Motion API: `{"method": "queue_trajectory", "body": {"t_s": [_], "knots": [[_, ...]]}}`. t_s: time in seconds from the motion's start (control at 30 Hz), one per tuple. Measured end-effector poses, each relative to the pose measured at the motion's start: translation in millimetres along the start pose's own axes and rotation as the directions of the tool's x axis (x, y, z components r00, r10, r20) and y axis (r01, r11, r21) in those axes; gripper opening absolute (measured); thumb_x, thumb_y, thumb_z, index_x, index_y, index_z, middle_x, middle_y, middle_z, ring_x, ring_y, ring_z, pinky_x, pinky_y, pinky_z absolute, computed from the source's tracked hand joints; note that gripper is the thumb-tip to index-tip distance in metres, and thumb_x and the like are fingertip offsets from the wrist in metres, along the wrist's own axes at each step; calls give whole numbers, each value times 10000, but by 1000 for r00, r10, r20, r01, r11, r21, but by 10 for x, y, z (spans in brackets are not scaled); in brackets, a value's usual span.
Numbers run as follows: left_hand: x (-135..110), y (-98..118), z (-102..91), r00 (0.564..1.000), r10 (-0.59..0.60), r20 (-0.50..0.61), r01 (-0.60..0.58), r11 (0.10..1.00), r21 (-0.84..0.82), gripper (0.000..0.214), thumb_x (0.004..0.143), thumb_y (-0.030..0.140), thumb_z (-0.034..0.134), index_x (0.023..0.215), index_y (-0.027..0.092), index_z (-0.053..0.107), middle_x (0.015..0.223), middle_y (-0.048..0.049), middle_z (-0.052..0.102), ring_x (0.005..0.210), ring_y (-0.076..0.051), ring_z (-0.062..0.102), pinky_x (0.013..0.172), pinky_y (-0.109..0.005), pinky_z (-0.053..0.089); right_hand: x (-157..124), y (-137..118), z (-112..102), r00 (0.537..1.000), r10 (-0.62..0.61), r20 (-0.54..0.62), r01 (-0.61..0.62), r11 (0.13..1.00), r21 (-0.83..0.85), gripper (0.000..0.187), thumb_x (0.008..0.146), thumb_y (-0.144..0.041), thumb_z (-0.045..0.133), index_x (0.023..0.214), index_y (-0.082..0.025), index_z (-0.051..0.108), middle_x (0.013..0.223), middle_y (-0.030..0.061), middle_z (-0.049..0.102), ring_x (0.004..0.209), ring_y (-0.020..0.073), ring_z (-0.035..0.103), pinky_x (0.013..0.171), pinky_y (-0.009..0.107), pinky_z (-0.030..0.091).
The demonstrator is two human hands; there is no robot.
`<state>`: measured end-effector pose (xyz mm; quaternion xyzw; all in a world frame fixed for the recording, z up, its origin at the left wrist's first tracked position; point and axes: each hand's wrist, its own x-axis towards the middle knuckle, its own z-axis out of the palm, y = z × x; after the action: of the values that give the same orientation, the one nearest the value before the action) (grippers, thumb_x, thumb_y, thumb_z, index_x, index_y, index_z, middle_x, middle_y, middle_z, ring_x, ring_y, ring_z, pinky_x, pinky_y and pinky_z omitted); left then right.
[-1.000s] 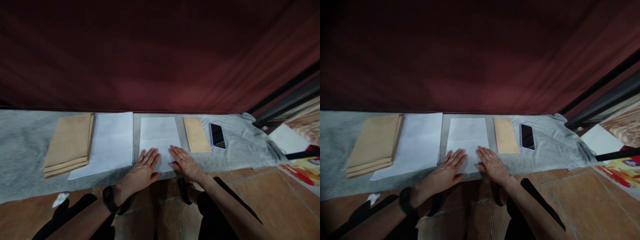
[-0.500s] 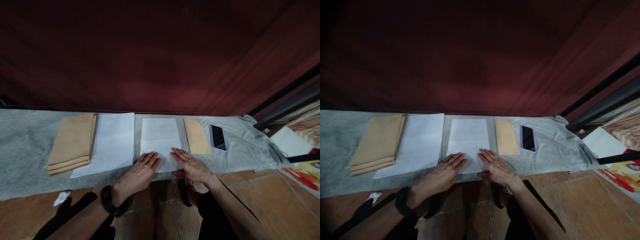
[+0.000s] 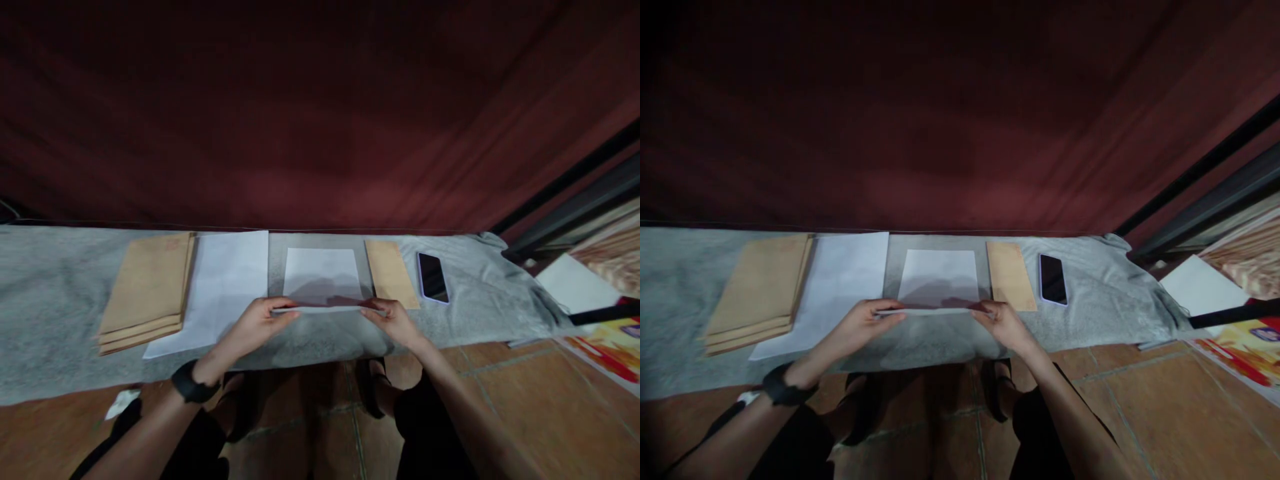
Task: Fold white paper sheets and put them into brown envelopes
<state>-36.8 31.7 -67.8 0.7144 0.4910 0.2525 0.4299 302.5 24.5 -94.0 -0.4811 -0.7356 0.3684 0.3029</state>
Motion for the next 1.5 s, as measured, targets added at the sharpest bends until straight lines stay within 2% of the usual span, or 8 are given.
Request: {"method": "queue_trajectory", "body": {"t_s": [0.1, 0.23, 0.43, 0.7, 0.9, 1.03, 1.3, 1.5], "knots": [[74, -74, -78, 999, -41, -13, 38, 983, -180, 440, 806, 496, 711, 1106, 176, 746, 1116, -78, 780, 992, -244, 713, 842, -318, 563, 53, -49, 8, 983, 101, -154, -76, 984, 163, 435, 880, -593, 666, 795, -185, 788, 726, 25, 733, 684, 192, 662, 609, 280, 507], [231, -276, -6, 991, -117, -67, 97, 964, -249, 404, 735, 500, 715, 962, 167, 744, 952, -62, 785, 873, -233, 684, 798, -345, 557, 183, -52, 74, 931, 223, -288, -114, 930, 351, 487, 753, -671, 742, 745, -184, 767, 671, 20, 699, 627, 174, 607, 591, 287, 483], [492, -421, 100, 974, -117, -196, 114, 993, -30, 296, 786, 451, 562, 616, 215, 505, 592, 44, 517, 595, -135, 490, 579, -250, 394, 426, 67, 160, 898, 255, -359, -76, 893, 444, 469, 774, -623, 713, 888, -169, 735, 793, 42, 734, 675, 175, 626, 625, 290, 508], [630, -387, 186, 959, -129, -251, 197, 943, 268, 201, 891, 303, 457, 704, 233, 481, 646, 32, 515, 657, -152, 532, 634, -258, 381, 499, 270, 227, 873, 159, -462, -190, 981, -21, 504, 882, -378, 557, 1345, -180, 566, 1071, 114, 747, 904, 257, 705, 792, 372, 564], [639, -280, 217, 938, -220, -267, 318, 853, 414, 186, 943, 268, 460, 826, 228, 599, 774, -21, 673, 737, -189, 627, 669, -282, 388, 432, 178, 347, 902, 121, -415, -321, 830, -457, 729, 925, -246, 515, 1609, -198, 266, 1283, 160, 666, 967, 305, 720, 823, 423, 587], [638, -195, 219, 924, -280, -262, 378, 780, 498, 197, 966, 282, 463, 958, 238, 656, 923, -52, 749, 848, -218, 688, 690, -290, 407, 427, 177, 397, 928, 45, -370, -282, 732, -620, 736, 931, -194, 504, 1622, -169, 252, 1372, 205, 579, 1096, 328, 665, 889, 465, 582], [653, -92, 242, 904, -345, -254, 428, 696, 576, 244, 987, 286, 441, 1097, 250, 656, 1058, -66, 769, 962, -235, 715, 739, -303, 457, 476, 242, 753, 970, -142, -198, 1, 814, -580, 584, 1026, -275, 429, 1593, -175, 332, 1651, 162, 344, 1535, 292, 305, 1186, 536, 388], [591, -74, 225, 898, -363, -247, 436, 667, 604, 214, 976, 276, 453, 1088, 253, 634, 1050, -64, 769, 948, -237, 727, 699, -300, 459, 533, 182, 947, 992, -79, -99, 5, 808, -589, 569, 1067, -351, 351, 1596, -140, 345, 1658, 140, 347, 1559, 248, 272, 1246, 493, 307]]}}
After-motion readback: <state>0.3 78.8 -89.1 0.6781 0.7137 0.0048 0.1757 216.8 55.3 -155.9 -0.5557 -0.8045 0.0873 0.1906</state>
